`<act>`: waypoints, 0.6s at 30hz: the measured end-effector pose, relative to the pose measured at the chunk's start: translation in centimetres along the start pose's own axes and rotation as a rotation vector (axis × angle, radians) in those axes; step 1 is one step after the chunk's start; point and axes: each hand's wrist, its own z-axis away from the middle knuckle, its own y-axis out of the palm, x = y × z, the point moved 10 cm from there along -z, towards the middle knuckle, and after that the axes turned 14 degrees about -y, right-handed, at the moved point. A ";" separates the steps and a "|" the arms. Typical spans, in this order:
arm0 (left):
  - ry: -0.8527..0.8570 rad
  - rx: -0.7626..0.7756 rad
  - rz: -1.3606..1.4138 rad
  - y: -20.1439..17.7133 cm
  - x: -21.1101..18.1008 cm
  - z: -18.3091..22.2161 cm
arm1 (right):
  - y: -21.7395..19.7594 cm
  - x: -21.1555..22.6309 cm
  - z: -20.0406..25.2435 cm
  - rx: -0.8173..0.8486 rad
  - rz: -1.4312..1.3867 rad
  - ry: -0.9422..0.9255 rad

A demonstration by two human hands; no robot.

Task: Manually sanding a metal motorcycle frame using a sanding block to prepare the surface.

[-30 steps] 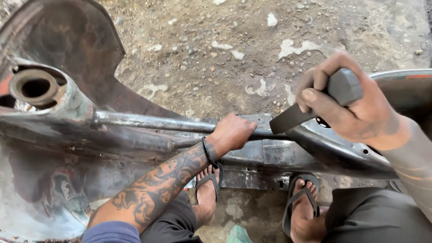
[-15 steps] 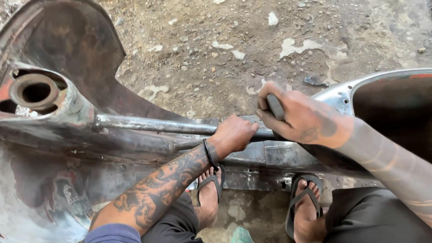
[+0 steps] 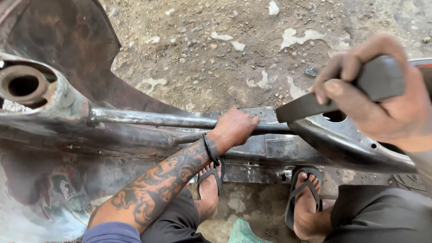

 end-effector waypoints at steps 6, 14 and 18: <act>0.000 -0.026 -0.013 -0.3 0.3 -0.3 | 1.1 -2.5 2.2 0.033 -0.149 -0.001; 0.058 -0.100 -0.033 -1.4 -0.2 0.0 | -4.3 -0.6 4.8 -0.299 -0.169 -0.149; -0.007 0.071 -0.024 -1.6 0.4 -0.1 | -4.5 -3.3 7.2 -0.183 -0.282 0.053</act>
